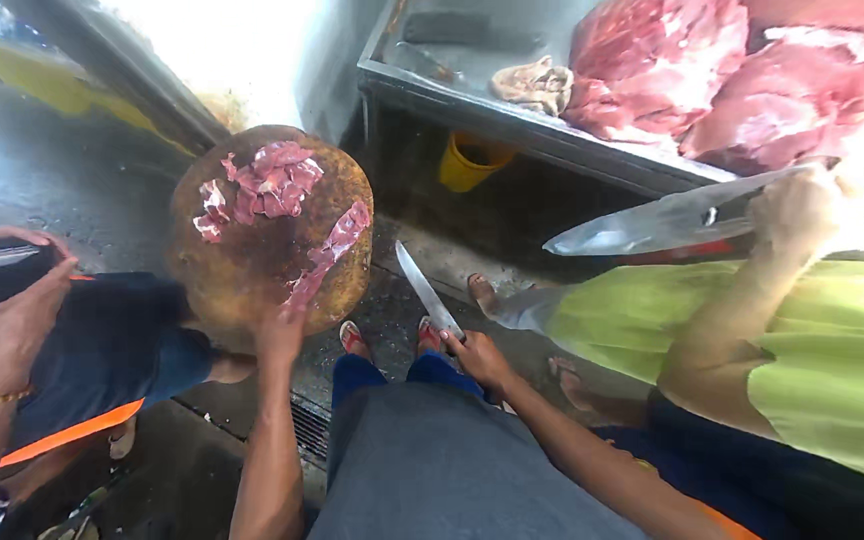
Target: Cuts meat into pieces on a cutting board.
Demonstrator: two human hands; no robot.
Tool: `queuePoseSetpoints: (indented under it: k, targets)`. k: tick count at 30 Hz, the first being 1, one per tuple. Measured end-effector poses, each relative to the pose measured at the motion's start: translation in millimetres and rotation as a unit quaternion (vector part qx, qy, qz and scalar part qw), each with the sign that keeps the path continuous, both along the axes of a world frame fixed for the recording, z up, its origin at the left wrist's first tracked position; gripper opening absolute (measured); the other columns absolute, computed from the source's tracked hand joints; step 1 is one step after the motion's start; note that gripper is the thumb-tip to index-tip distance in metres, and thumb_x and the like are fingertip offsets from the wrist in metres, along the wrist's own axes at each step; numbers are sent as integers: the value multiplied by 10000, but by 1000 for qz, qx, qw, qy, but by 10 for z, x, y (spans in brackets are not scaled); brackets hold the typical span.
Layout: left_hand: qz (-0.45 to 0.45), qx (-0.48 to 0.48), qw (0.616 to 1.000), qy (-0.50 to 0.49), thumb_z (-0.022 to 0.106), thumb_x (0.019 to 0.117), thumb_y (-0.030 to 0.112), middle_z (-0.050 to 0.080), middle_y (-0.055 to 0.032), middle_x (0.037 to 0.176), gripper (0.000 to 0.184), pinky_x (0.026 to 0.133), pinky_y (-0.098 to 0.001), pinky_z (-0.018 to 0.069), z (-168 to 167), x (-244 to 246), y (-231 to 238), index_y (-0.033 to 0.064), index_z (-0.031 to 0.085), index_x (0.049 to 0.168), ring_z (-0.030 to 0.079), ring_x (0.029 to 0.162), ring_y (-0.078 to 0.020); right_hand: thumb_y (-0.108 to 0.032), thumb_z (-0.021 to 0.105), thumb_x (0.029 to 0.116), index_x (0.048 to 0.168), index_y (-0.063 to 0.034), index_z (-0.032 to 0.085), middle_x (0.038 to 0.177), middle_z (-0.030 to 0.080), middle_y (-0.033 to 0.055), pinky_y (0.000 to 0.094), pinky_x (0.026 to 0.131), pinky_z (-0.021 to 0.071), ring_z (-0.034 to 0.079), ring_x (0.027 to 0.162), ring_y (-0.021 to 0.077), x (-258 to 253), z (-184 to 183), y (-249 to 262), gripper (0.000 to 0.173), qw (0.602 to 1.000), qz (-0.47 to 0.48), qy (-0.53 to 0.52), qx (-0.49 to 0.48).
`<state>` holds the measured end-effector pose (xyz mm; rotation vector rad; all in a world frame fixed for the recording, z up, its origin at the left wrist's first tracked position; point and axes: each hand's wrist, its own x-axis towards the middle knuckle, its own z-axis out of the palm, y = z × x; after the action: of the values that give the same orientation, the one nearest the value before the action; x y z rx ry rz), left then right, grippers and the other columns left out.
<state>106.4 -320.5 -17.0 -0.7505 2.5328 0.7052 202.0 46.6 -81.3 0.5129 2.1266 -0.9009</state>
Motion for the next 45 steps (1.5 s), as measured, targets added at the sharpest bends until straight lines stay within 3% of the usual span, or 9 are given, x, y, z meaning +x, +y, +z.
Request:
queuePoseSetpoints:
  k: [4, 7, 10, 16, 22, 25, 30, 36, 45]
  targets:
    - [-54, -40, 997, 23, 718, 936, 253, 638, -275, 1275, 421, 1021, -580, 511, -70, -134, -125, 13, 662, 1277, 638, 1177, -406, -669, 422, 1023, 981, -41, 694, 852, 677, 161, 577, 772, 546, 681, 813, 326, 77, -12, -253, 686, 1000, 5, -19, 3]
    - [-22, 141, 987, 70, 629, 978, 120, 714, -152, 1055, 239, 807, -441, 622, 107, -360, -344, 11, 678, 1185, 722, 884, -231, -666, 438, 1020, 1003, -40, 686, 838, 669, 149, 557, 744, 554, 676, 771, 309, 157, 81, -445, 673, 999, -36, -11, -5]
    - [-25, 271, 949, 158, 639, 956, 15, 722, -138, 1048, 250, 781, -405, 632, 439, -673, -351, -6, 659, 1204, 727, 845, -202, -648, 440, 1030, 1002, -27, 673, 794, 658, 143, 530, 684, 570, 666, 681, 289, 186, 53, -626, 664, 995, -91, 2, -25]
    - [-259, 165, 900, 309, 575, 1012, 78, 694, -62, 1146, 387, 776, -409, 599, 1266, -979, -184, 205, 583, 1377, 691, 898, -167, -631, 437, 1040, 965, -32, 660, 727, 630, 116, 481, 618, 569, 633, 594, 247, 246, 75, -813, 644, 988, -145, -10, -55]
    - [-400, 127, 885, 201, 503, 998, 26, 686, 14, 1328, 322, 1194, -512, 377, -198, -507, -591, 165, 759, 1136, 455, 1438, -257, -653, 430, 1032, 942, -48, 658, 690, 614, 99, 450, 567, 558, 611, 548, 230, 176, -25, -837, 652, 988, -135, -18, -73]
    - [-244, 141, 931, 233, 474, 997, 15, 730, -49, 1230, 300, 1170, -467, 428, -383, -167, -746, 80, 756, 1079, 553, 1354, -246, -683, 430, 1013, 936, -48, 688, 789, 652, 141, 533, 695, 560, 661, 712, 295, -154, 53, -808, 690, 999, -39, -10, -36]
    - [-99, 47, 968, 225, 448, 1075, 145, 602, -202, 1402, 379, 1088, -494, 483, -147, -542, -233, 5, 573, 1404, 606, 1272, -300, -678, 393, 1028, 1002, 13, 686, 975, 683, 226, 616, 858, 528, 682, 955, 385, -1155, 251, -1076, 751, 996, 85, -17, -30]
    - [-137, -155, 961, 185, 306, 1046, 596, -40, -99, 1741, 718, 1187, -752, 87, -870, -1148, 528, 253, 175, 1663, -13, 1588, -401, -754, 386, 983, 967, -13, 694, 981, 704, 222, 619, 834, 553, 704, 973, 387, -1597, -107, -1336, 803, 990, 139, -15, -17]
    - [-186, -231, 944, 147, 270, 1014, 657, -52, -70, 1743, 743, 1188, -750, 36, -1013, -1220, 612, 318, 150, 1663, -43, 1591, -386, -722, 337, 1016, 984, 4, 675, 978, 689, 224, 604, 842, 545, 698, 969, 384, -1092, -64, -964, 801, 976, 196, -98, -17]
